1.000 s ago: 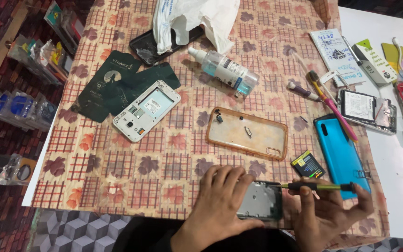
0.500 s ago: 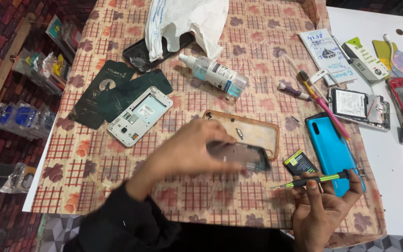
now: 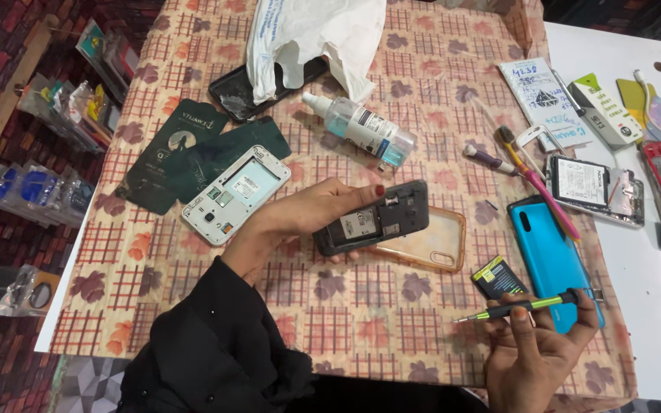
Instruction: The person uses a screwdriver to remove screws from the back of a disassembled smartphone. They place the removed screws into a phone case on the table. The person continues to unscrew and remove components from the device.
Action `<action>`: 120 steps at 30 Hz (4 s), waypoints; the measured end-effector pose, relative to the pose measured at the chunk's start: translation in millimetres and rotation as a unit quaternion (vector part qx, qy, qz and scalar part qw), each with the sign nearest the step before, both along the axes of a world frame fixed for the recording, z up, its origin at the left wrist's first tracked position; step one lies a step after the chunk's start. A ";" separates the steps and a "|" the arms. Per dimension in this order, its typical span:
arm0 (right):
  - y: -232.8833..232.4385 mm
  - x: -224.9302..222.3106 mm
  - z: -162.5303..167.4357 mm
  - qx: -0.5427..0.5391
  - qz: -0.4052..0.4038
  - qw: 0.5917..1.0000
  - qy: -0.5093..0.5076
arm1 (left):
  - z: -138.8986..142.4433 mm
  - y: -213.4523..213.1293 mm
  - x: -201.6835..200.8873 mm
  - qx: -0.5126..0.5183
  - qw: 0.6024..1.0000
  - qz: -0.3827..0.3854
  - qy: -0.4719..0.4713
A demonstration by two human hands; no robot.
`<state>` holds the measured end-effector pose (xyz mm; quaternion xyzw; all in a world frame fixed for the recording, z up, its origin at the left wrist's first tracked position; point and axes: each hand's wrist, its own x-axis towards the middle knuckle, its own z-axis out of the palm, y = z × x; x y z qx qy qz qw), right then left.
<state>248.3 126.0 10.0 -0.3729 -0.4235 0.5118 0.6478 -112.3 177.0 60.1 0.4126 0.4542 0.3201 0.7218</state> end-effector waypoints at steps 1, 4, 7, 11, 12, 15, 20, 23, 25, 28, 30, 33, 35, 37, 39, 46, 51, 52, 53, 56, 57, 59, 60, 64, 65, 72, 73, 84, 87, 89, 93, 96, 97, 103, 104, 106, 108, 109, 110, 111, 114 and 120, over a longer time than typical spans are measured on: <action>0.0 0.8 -0.4 0.001 0.002 1.000 0.001 | -3.3 0.5 0.2 -0.004 1.000 0.001 -0.006; 1.2 2.3 -2.4 0.003 0.002 1.000 0.000 | -18.2 4.8 1.7 0.056 0.998 -0.004 0.005; 2.0 5.0 -5.1 -0.006 -0.004 1.000 -0.009 | -36.6 13.0 4.0 0.204 0.976 -0.025 0.068; 2.2 9.1 -8.7 -0.013 -0.010 0.999 -0.027 | -51.7 14.4 3.4 0.211 0.966 0.005 0.149; 2.0 9.4 -9.2 -0.014 -0.010 0.999 -0.030 | -52.4 14.3 3.8 0.199 0.965 0.021 0.170; 0.1 7.1 -7.3 -0.009 0.002 1.000 -0.016 | -48.4 12.0 5.2 0.213 0.959 0.024 0.185; 3.1 -4.4 17.3 0.022 0.054 0.996 0.066 | -37.0 6.4 12.6 0.211 0.969 0.023 0.124; 14.3 -8.6 43.8 0.064 0.194 0.977 0.052 | -28.9 0.4 17.4 0.216 0.974 0.017 0.064; 23.6 -19.3 53.9 -0.004 0.126 0.962 -0.244 | -21.9 -1.3 19.7 0.226 0.973 0.009 0.038; 32.3 -39.9 58.2 0.032 0.091 0.906 -0.412 | -12.5 -3.7 22.2 0.220 0.975 0.001 0.041; 33.2 -49.5 58.7 0.108 0.071 0.887 -0.443 | -10.1 -6.4 24.1 0.200 0.978 0.004 0.057; 32.7 -53.0 61.6 0.219 0.016 0.845 -0.487 | -13.9 -6.3 28.6 0.196 0.980 0.006 -0.045; 32.2 -52.0 63.6 0.279 -0.010 0.809 -0.516 | -20.0 -4.9 33.2 0.189 0.982 -0.003 -0.007; 31.5 -50.8 64.4 0.331 -0.013 0.796 -0.507 | -26.3 -3.6 39.8 0.183 0.983 -0.011 -0.013; 30.7 -50.6 63.4 0.363 -0.012 0.787 -0.499 | -30.7 -4.5 45.8 0.177 0.982 -0.011 -0.062; 28.6 -50.3 58.4 0.316 -0.030 0.802 -0.507 | -28.6 -13.6 58.0 0.167 0.985 0.017 0.024; 28.6 -48.1 56.1 0.303 -0.026 0.819 -0.488 | -28.8 -16.5 61.9 0.154 0.987 0.031 -0.031; 28.7 -48.0 54.6 0.303 -0.025 0.821 -0.483 | -29.0 -17.0 61.9 0.151 0.987 0.033 -0.037; 28.7 -47.5 52.8 0.303 -0.025 0.823 -0.479 | -29.0 -17.4 62.3 0.149 0.987 0.035 -0.042; 30.2 -46.0 44.7 0.371 -0.036 0.764 -0.526 | -27.4 -17.2 61.0 0.138 0.989 0.040 -0.031; 31.3 -45.5 41.2 0.361 -0.037 0.751 -0.551 | -26.4 -17.6 60.8 0.133 0.990 0.041 -0.023; 34.1 -44.4 33.5 0.339 -0.038 0.724 -0.599 | -24.3 -18.2 60.3 0.135 0.990 0.040 -0.002; 35.2 -43.1 30.1 0.355 -0.034 0.709 -0.609 | -23.2 -18.2 60.1 0.136 0.990 0.040 0.007; 38.4 -38.2 18.3 0.392 -0.034 0.656 -0.644 | -19.7 -20.8 61.7 0.124 0.992 0.035 -0.009; 38.5 -37.4 15.9 0.395 -0.040 0.645 -0.653 | -19.3 -22.3 63.1 0.120 0.992 0.036 -0.024; 36.2 -37.1 4.5 0.234 0.040 0.799 -0.552 | -26.3 -21.8 74.3 0.138 0.988 0.056 0.036; 35.4 -36.8 3.6 0.233 0.040 0.805 -0.543 | -28.5 -22.7 77.9 0.129 0.989 0.063 0.022; 32.0 -33.9 10.6 0.152 0.109 0.862 -0.472 | -29.8 -29.3 98.5 0.161 0.979 0.128 -0.003; 34.6 -38.2 17.2 0.125 0.080 0.846 -0.512 | -26.4 -29.1 98.3 0.183 0.974 0.136 -0.009; 38.0 -40.0 23.3 0.053 0.043 0.816 -0.573 | -25.9 -30.2 98.3 0.186 0.972 0.140 0.022; 49.5 -38.4 36.7 -0.066 0.177 0.944 -0.272 | -28.1 -29.0 96.3 0.198 0.967 0.149 0.056; 59.6 -37.3 40.4 -0.179 0.195 0.946 -0.188 | -30.7 -23.2 93.5 0.186 0.969 0.146 0.067; 63.2 -37.3 40.0 -0.186 0.209 0.946 -0.164 | -31.5 -22.6 93.6 0.195 0.967 0.150 0.063; 77.5 -30.3 29.5 -0.284 0.246 0.923 -0.085 | -34.3 -24.5 93.1 0.200 0.963 0.149 0.097; 78.4 -28.9 27.5 -0.293 0.243 0.922 -0.071 | -33.9 -23.7 91.8 0.204 0.965 0.145 0.076; 78.2 -26.7 24.6 -0.266 0.265 0.926 -0.046 | -32.2 -23.5 91.5 0.196 0.969 0.145 0.043; 77.4 -27.5 23.4 -0.251 0.271 0.928 -0.040 | -30.2 -23.5 90.4 0.174 0.973 0.153 0.017; 76.8 -28.7 23.8 -0.250 0.266 0.930 -0.048 | -29.0 -23.4 89.2 0.176 0.971 0.154 0.046; 76.2 -30.4 25.1 -0.250 0.260 0.931 -0.056 | -27.8 -22.6 86.9 0.177 0.969 0.155 0.075; 75.6 -31.7 27.3 -0.249 0.253 0.933 -0.062 | -26.7 -22.0 84.8 0.179 0.966 0.156 0.102; 74.3 -34.7 37.4 -0.239 0.229 0.941 -0.062 | -23.0 -21.9 77.6 0.308 0.906 0.177 0.227; 71.4 -31.4 48.2 -0.205 0.156 0.965 -0.051 | -10.6 -52.8 94.2 0.725 0.520 0.012 0.451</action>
